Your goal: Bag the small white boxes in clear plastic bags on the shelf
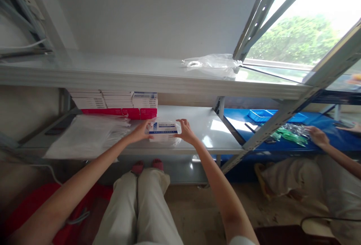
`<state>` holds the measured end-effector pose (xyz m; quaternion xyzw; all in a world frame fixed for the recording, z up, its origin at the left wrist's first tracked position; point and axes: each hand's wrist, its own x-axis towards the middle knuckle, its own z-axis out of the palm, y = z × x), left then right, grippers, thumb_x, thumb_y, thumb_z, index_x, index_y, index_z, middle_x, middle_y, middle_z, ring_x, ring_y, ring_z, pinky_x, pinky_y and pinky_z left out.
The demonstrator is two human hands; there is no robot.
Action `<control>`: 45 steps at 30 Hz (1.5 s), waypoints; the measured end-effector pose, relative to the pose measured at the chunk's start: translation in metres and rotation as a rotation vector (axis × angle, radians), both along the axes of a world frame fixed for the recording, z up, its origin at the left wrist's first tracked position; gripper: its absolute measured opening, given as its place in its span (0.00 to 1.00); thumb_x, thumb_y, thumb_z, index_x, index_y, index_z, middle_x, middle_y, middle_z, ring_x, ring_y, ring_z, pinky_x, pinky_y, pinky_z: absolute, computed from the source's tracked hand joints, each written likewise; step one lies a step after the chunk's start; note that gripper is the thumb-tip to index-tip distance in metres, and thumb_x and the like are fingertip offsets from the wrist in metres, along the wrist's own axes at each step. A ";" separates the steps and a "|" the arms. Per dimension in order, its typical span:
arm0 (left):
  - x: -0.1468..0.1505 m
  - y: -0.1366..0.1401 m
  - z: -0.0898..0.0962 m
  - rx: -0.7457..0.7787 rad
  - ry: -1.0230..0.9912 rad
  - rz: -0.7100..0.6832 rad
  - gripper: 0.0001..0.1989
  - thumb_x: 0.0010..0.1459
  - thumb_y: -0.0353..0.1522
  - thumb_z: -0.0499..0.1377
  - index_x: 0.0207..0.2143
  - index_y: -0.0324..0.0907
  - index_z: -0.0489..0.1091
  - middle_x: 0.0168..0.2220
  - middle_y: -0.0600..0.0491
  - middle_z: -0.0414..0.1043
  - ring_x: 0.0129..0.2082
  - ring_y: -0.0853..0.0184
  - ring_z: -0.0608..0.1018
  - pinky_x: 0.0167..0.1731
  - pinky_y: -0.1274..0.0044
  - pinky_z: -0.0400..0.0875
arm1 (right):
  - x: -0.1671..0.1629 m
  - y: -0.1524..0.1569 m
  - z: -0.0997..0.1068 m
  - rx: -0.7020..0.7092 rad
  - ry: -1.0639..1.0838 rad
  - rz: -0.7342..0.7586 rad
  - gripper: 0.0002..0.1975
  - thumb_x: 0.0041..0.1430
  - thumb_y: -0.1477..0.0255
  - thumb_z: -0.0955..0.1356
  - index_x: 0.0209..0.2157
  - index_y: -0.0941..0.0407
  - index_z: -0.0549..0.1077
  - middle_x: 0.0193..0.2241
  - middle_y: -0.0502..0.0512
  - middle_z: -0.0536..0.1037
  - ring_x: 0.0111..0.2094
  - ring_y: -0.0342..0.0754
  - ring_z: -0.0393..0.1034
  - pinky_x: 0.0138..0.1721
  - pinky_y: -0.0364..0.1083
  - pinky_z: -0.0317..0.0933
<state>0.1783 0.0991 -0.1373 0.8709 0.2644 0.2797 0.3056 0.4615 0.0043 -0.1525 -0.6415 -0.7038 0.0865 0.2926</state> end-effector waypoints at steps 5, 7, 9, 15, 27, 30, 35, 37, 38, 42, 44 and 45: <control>-0.003 0.003 -0.011 0.103 0.030 0.005 0.32 0.44 0.27 0.67 0.53 0.44 0.62 0.46 0.50 0.61 0.38 0.66 0.71 0.44 0.70 0.68 | 0.003 -0.025 -0.017 -0.204 0.114 -0.032 0.15 0.56 0.65 0.69 0.44 0.55 0.69 0.40 0.56 0.74 0.34 0.47 0.70 0.39 0.48 0.65; -0.003 0.005 -0.018 0.086 -0.010 0.036 0.35 0.45 0.26 0.67 0.55 0.45 0.60 0.46 0.51 0.61 0.35 0.68 0.71 0.41 0.72 0.69 | -0.002 -0.026 -0.020 -0.290 0.104 -0.056 0.12 0.59 0.63 0.66 0.41 0.55 0.71 0.34 0.54 0.77 0.30 0.45 0.70 0.34 0.45 0.63; -0.003 0.006 -0.022 0.060 -0.033 0.084 0.37 0.45 0.27 0.67 0.57 0.46 0.57 0.46 0.52 0.62 0.34 0.70 0.72 0.39 0.73 0.70 | -0.004 -0.024 -0.019 -0.337 0.090 -0.084 0.13 0.60 0.62 0.65 0.40 0.55 0.73 0.30 0.52 0.77 0.28 0.44 0.69 0.31 0.42 0.61; -0.004 0.004 -0.018 -0.018 0.104 0.130 0.35 0.48 0.30 0.66 0.58 0.41 0.59 0.38 0.53 0.71 0.33 0.66 0.74 0.37 0.75 0.69 | 0.004 -0.010 -0.015 -0.596 0.245 -0.004 0.15 0.59 0.66 0.65 0.42 0.59 0.76 0.22 0.50 0.75 0.17 0.38 0.61 0.20 0.37 0.55; -0.003 -0.001 -0.017 0.014 0.165 0.219 0.42 0.51 0.30 0.64 0.65 0.36 0.48 0.39 0.48 0.73 0.35 0.63 0.76 0.40 0.72 0.69 | -0.002 0.011 -0.015 -0.503 -0.021 -0.260 0.05 0.42 0.71 0.74 0.24 0.56 0.78 0.28 0.57 0.78 0.34 0.52 0.72 0.37 0.45 0.61; -0.003 -0.004 -0.016 0.038 0.179 0.218 0.42 0.53 0.30 0.63 0.66 0.38 0.45 0.39 0.48 0.74 0.38 0.61 0.76 0.42 0.71 0.69 | -0.002 0.017 -0.013 -0.484 0.050 -0.284 0.04 0.39 0.76 0.74 0.19 0.57 0.75 0.27 0.58 0.78 0.36 0.55 0.72 0.38 0.47 0.61; -0.004 -0.009 -0.011 0.098 0.186 0.164 0.39 0.56 0.28 0.60 0.66 0.45 0.47 0.41 0.50 0.75 0.40 0.61 0.77 0.43 0.73 0.69 | 0.000 0.019 -0.013 -0.368 0.319 -0.306 0.02 0.48 0.75 0.68 0.23 0.58 0.73 0.27 0.57 0.77 0.36 0.51 0.72 0.36 0.44 0.61; -0.004 -0.010 -0.009 0.123 0.222 0.166 0.36 0.56 0.29 0.60 0.65 0.45 0.50 0.41 0.51 0.75 0.40 0.62 0.77 0.43 0.72 0.69 | 0.000 0.015 -0.015 -0.341 0.456 -0.280 0.04 0.51 0.73 0.66 0.25 0.57 0.71 0.26 0.55 0.76 0.33 0.47 0.71 0.34 0.42 0.61; -0.005 -0.011 -0.008 0.136 0.246 0.172 0.35 0.57 0.29 0.59 0.64 0.45 0.51 0.42 0.50 0.75 0.40 0.61 0.77 0.44 0.72 0.69 | -0.001 0.012 -0.016 -0.334 0.522 -0.263 0.05 0.53 0.71 0.66 0.25 0.57 0.70 0.26 0.54 0.76 0.32 0.46 0.71 0.33 0.41 0.60; -0.005 -0.013 -0.006 0.222 0.341 0.168 0.31 0.59 0.33 0.59 0.64 0.46 0.54 0.58 0.46 0.66 0.54 0.59 0.72 0.53 0.71 0.64 | -0.005 0.003 -0.022 -0.346 0.714 -0.197 0.08 0.55 0.69 0.64 0.25 0.57 0.67 0.23 0.53 0.73 0.28 0.42 0.69 0.29 0.39 0.60; -0.004 -0.013 -0.004 0.260 0.412 0.148 0.34 0.58 0.37 0.60 0.65 0.48 0.53 0.61 0.46 0.61 0.58 0.56 0.68 0.54 0.70 0.63 | -0.006 0.004 -0.023 -0.381 0.765 -0.169 0.08 0.56 0.70 0.63 0.25 0.57 0.66 0.22 0.53 0.72 0.25 0.41 0.67 0.28 0.39 0.60; -0.003 -0.012 -0.004 0.272 0.448 0.140 0.35 0.57 0.39 0.61 0.65 0.50 0.52 0.61 0.46 0.61 0.58 0.55 0.68 0.54 0.69 0.64 | -0.006 0.006 -0.024 -0.405 0.781 -0.155 0.08 0.56 0.71 0.63 0.25 0.58 0.67 0.21 0.53 0.71 0.24 0.41 0.66 0.27 0.39 0.60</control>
